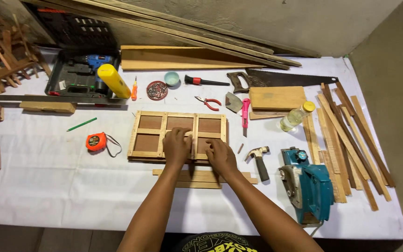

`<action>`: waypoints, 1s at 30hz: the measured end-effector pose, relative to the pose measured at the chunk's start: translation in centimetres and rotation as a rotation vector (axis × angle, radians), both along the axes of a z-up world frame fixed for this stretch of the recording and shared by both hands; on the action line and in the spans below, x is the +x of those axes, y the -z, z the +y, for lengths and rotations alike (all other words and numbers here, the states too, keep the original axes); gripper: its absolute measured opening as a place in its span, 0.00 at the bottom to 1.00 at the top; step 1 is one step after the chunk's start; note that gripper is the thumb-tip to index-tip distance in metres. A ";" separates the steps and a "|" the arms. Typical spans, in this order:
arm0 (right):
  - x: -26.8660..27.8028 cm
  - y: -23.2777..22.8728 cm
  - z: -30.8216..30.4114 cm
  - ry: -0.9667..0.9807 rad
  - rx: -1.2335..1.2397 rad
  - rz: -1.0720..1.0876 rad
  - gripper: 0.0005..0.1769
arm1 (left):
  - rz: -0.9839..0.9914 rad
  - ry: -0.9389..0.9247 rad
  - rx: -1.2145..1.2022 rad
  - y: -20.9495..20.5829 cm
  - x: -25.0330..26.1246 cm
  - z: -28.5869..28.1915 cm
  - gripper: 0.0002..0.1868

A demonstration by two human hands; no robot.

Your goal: Assembling a wooden lattice frame using glue, measuring tape, and a hammer.

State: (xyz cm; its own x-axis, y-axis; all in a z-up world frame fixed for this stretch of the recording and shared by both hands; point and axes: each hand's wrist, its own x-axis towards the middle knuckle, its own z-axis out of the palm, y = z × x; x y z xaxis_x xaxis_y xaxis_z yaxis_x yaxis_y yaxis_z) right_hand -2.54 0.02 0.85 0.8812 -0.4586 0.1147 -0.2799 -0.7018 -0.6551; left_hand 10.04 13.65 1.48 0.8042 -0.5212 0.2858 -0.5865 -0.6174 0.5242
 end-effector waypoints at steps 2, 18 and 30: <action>1.8 -0.4 2.0 -0.015 0.048 0.046 0.17 | -0.079 -0.104 0.032 0.7 1.9 2.9 0.16; 5.2 -0.3 9.2 0.306 -0.004 0.317 0.28 | 0.190 0.104 -0.034 5.2 6.0 11.1 0.21; 5.2 -0.6 9.3 0.275 0.013 0.369 0.25 | 0.259 0.108 0.099 4.8 6.0 11.0 0.17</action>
State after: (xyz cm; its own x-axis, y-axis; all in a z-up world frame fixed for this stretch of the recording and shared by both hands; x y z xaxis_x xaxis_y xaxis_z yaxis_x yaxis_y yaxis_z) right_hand 2.61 9.32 1.46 0.7072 -0.6808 -0.1910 -0.6709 -0.5608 -0.4852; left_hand 16.04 24.67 -3.36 0.7824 -0.6225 0.0216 -0.5057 -0.6146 0.6053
